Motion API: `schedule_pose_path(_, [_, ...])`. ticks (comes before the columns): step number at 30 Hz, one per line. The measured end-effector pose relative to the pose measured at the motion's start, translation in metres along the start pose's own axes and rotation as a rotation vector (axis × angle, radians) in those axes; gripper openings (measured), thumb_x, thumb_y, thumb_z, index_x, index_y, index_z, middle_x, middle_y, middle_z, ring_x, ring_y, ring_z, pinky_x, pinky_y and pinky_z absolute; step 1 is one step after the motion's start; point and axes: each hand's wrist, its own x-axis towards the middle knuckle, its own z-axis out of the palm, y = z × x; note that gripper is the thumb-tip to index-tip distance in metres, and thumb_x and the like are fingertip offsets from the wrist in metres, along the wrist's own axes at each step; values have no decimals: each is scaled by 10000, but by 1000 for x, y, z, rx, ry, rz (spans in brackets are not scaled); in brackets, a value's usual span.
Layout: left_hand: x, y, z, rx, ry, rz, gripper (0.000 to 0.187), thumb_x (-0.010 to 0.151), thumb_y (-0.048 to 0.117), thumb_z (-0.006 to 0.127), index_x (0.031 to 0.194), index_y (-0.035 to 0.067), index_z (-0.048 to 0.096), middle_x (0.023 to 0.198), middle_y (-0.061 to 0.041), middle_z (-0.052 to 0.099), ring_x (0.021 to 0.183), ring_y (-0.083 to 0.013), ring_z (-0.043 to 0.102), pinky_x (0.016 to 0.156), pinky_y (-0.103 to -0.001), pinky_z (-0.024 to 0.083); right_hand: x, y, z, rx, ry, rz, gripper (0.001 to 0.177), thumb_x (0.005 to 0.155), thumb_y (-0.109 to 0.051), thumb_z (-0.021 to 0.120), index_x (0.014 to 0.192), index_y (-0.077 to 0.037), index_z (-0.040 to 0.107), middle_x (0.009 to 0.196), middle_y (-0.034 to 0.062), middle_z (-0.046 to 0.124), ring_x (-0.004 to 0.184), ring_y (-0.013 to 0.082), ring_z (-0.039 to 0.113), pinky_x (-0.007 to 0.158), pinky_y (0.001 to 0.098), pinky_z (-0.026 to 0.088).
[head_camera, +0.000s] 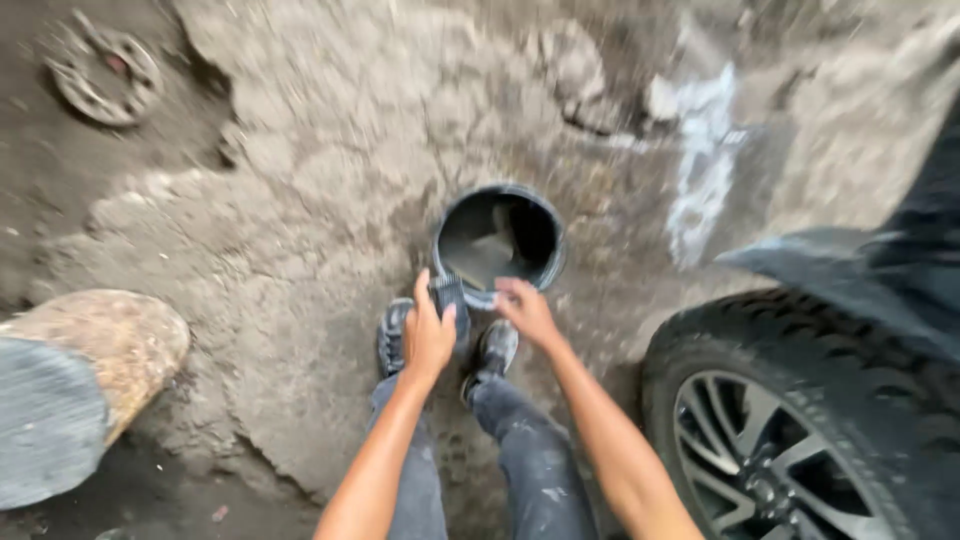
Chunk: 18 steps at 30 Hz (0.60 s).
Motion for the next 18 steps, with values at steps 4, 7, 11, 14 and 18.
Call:
schedule_pose_path(4, [98, -52, 86, -55, 84, 361, 559, 884, 123, 684, 1411, 85, 501, 1226, -252, 659, 1027, -488, 643, 819, -536, 528, 78, 97, 48, -360, 99, -28, 419, 802, -250, 850, 1196, -129, 775, 1403, 267, 529, 1299, 412, 522, 1078, 436, 449])
schedule_pose_path(7, [130, -61, 126, 160, -6, 328, 314, 946, 151, 661, 1257, 164, 612, 1078, -185, 663, 955, -443, 680, 794, -542, 538, 96, 117, 51, -498, -3, 228, 641, 666, -328, 924, 1236, -103, 735, 1551, 370, 317, 1275, 444, 441, 1069, 438, 382])
schedule_pose_path(11, [138, -67, 153, 317, 9, 314, 212, 964, 106, 621, 1169, 145, 658, 1103, -176, 619, 969, -414, 671, 768, -536, 541, 69, 56, 16, -283, -11, 276, 670, 683, -355, 911, 1207, 4, 697, 1266, 225, 671, 1113, 318, 648, 968, 395, 511])
schedule_pose_path(14, [145, -74, 156, 400, 78, 295, 203, 982, 84, 599, 1163, 130, 679, 1155, -170, 609, 1013, -399, 663, 787, -532, 539, 40, 3, -9, -1, 49, 393, 442, 717, -278, 908, 1037, -24, 742, 1021, 135, 767, 881, 182, 715, 802, 308, 577])
schedule_pose_path(18, [155, -74, 153, 264, 29, 198, 332, 973, 174, 585, 1288, 148, 689, 1332, -179, 595, 1133, -405, 643, 936, -502, 518, 8, -15, -30, 564, 193, 282, 425, 854, -79, 937, 777, -79, 519, 820, 48, 604, 731, 97, 547, 627, 266, 461])
